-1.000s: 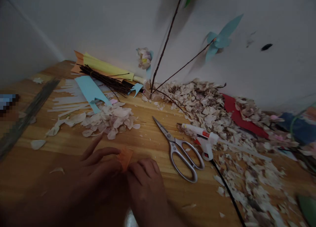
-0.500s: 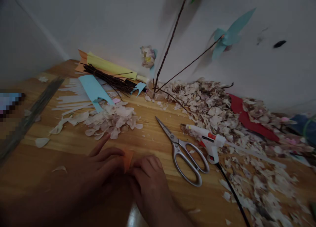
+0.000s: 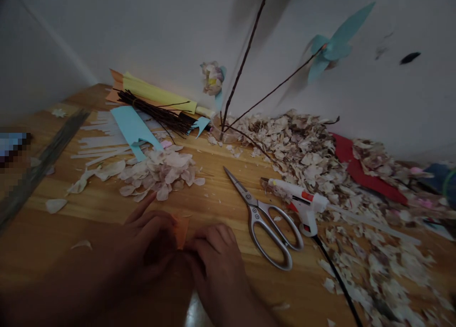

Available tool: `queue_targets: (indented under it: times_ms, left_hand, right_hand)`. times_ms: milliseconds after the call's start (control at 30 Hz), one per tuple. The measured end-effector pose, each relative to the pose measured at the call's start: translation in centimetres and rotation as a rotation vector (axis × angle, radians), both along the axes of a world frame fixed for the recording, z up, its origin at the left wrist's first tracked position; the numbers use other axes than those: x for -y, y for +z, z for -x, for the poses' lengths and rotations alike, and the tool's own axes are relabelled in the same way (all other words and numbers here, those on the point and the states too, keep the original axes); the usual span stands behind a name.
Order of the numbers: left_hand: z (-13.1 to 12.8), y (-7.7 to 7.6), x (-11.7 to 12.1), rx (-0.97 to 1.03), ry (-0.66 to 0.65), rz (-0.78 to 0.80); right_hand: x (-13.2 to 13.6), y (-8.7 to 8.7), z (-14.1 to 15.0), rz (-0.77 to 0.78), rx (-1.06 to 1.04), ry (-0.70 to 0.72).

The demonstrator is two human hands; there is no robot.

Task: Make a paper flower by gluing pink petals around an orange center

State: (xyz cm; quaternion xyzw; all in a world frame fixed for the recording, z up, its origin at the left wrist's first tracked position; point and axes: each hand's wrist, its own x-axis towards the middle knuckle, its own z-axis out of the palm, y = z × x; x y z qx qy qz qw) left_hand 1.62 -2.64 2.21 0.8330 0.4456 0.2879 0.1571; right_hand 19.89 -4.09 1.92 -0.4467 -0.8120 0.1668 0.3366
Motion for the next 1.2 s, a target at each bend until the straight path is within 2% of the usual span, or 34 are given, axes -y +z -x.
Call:
queue_targets:
  times_ms: [167,600,867,1067,1200]
  left_hand:
    - [0.0,0.5,0.0,-0.053,-0.029,0.148]
    - [-0.4,0.4,0.3,-0.08,0.101,0.112]
    - [-0.5,0.1,0.1,-0.103,0.147,0.052]
    - [-0.4,0.3,0.2,-0.145,0.135,0.069]
    - [-0.5,0.4,0.2,-0.152,0.146,0.061]
  right_hand:
    - [-0.1,0.0,0.2,-0.005,0.02,0.001]
    - [-0.4,-0.3,1.0,0.258,-0.031,-0.126]
    - [-0.3,-0.4,1.7,0.219,0.008,-0.224]
    - [-0.2,-0.8,1.9,0.176,0.052,-0.288]
    - [-0.1,-0.8,1.4,0.107,-0.013,-0.24]
